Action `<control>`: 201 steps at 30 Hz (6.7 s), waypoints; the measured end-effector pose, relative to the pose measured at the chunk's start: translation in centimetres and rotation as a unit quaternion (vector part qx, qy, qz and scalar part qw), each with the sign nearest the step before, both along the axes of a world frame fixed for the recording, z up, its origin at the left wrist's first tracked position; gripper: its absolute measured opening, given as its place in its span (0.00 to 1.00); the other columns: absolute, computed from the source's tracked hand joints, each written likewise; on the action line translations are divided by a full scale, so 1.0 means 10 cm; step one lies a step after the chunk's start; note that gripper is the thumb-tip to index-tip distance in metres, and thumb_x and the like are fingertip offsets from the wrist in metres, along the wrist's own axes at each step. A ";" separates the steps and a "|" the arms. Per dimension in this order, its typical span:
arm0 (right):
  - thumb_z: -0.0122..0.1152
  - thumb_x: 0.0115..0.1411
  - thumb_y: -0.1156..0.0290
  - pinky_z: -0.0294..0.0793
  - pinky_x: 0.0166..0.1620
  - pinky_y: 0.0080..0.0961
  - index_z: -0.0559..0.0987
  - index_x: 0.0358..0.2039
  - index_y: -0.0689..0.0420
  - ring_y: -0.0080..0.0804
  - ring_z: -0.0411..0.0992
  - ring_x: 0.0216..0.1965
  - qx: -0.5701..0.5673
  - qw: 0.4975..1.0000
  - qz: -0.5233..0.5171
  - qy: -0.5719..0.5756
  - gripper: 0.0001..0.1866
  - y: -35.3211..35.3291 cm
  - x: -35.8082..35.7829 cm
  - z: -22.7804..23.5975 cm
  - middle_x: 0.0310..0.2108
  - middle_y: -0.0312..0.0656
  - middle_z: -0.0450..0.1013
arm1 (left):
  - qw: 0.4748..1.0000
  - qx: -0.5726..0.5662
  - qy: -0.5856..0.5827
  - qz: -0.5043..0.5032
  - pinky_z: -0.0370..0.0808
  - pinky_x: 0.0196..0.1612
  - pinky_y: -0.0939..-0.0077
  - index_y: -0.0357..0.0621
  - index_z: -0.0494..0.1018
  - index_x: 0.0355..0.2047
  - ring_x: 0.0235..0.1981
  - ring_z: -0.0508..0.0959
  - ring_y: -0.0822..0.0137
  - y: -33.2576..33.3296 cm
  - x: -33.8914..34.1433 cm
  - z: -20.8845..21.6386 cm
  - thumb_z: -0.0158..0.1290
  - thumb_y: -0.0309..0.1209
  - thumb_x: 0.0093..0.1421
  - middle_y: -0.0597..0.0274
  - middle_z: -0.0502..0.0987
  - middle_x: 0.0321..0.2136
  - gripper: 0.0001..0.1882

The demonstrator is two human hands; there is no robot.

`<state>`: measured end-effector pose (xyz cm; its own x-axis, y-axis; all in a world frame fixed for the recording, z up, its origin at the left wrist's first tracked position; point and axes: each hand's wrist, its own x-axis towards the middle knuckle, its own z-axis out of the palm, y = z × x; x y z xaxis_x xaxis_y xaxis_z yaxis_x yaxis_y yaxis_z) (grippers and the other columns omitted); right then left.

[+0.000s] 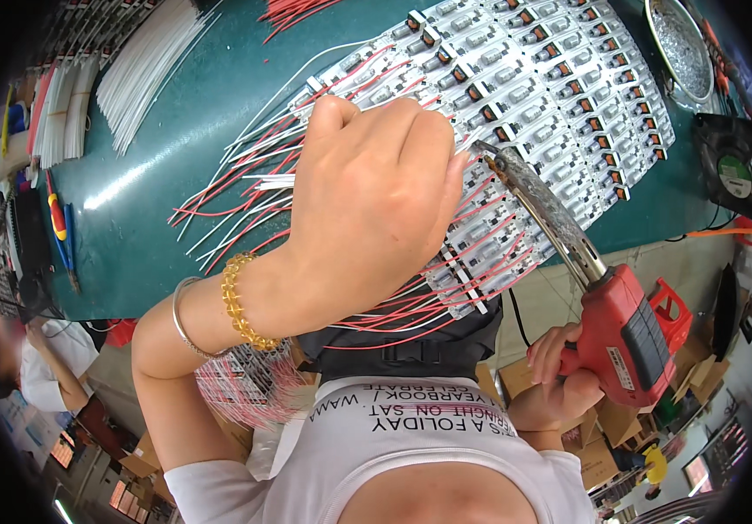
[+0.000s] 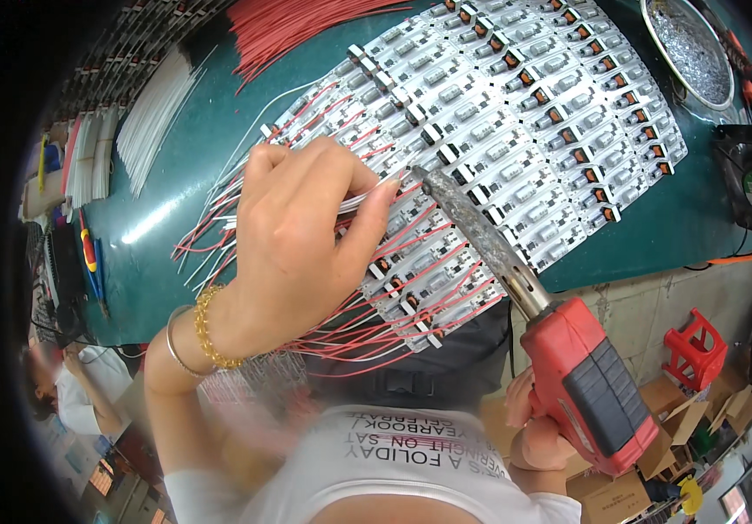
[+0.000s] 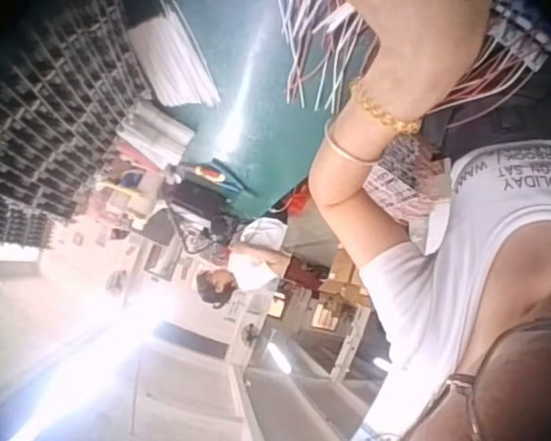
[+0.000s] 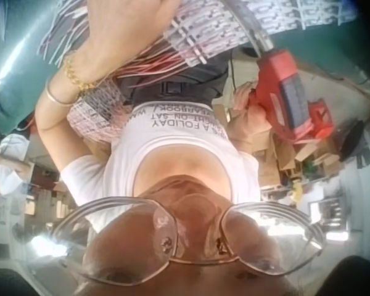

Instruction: The person uses a soldering iron to attach red and white wires to a grid of electronic components on a workbench. They repeatedly pick up individual wires, position them on the board, and apply heat to secure them in place.

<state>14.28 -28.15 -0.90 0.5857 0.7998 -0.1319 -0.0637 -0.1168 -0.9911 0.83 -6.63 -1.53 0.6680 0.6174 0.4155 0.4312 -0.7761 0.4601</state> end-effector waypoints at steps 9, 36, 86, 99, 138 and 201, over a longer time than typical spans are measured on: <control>0.59 0.50 0.39 0.61 0.16 0.19 0.65 0.46 0.70 0.22 0.60 0.09 0.015 0.999 -0.010 -0.039 0.42 -0.03 0.00 -0.01 0.08 0.32 0.60 | 1.000 0.014 0.009 -0.002 0.58 0.29 0.72 0.42 0.68 0.21 0.17 0.65 0.65 -0.02 0.01 0.00 0.58 0.24 0.49 0.65 0.69 0.17 0.08; 0.52 0.53 0.36 0.62 0.18 0.19 0.62 0.51 0.69 0.22 0.60 0.09 0.056 0.997 -0.048 -0.006 0.45 -0.18 -0.02 -0.02 0.09 0.31 0.60 | 0.999 -0.025 -0.013 -0.015 0.59 0.35 0.71 0.45 0.71 0.20 0.17 0.66 0.68 -0.12 -0.01 0.03 0.59 0.22 0.48 0.69 0.68 0.14 0.07; 0.57 0.53 0.40 0.62 0.18 0.19 0.66 0.44 0.68 0.22 0.60 0.10 -0.009 0.997 0.003 -0.072 0.38 -0.35 0.00 -0.01 0.09 0.32 0.60 | 1.000 0.004 -0.022 -0.018 0.59 0.35 0.69 0.45 0.69 0.18 0.19 0.66 0.67 -0.24 0.04 -0.06 0.60 0.23 0.47 0.69 0.68 0.15 0.09; 0.51 0.56 0.38 0.61 0.18 0.18 0.62 0.51 0.71 0.21 0.59 0.09 0.054 0.998 0.004 -0.033 0.43 -0.35 0.03 -0.03 0.09 0.31 0.60 | 0.999 0.041 -0.020 -0.025 0.61 0.35 0.69 0.44 0.70 0.18 0.18 0.67 0.66 -0.23 0.04 0.00 0.60 0.23 0.46 0.69 0.68 0.14 0.08; 0.52 0.54 0.36 0.61 0.17 0.18 0.62 0.52 0.69 0.21 0.59 0.10 0.035 0.998 -0.058 -0.017 0.45 -0.52 0.02 0.00 0.09 0.30 0.59 | 0.997 0.033 -0.063 0.010 0.61 0.36 0.72 0.45 0.76 0.24 0.21 0.72 0.69 -0.42 -0.04 0.20 0.60 0.20 0.46 0.68 0.75 0.20 0.06; 0.54 0.53 0.38 0.60 0.18 0.18 0.62 0.51 0.69 0.22 0.59 0.09 0.014 0.999 -0.019 -0.046 0.43 -0.76 0.00 0.00 0.09 0.31 0.60 | 0.993 -0.011 -0.100 0.065 0.57 0.38 0.72 0.46 0.72 0.19 0.24 0.70 0.69 -0.77 0.21 -0.16 0.63 0.23 0.42 0.68 0.72 0.23 0.09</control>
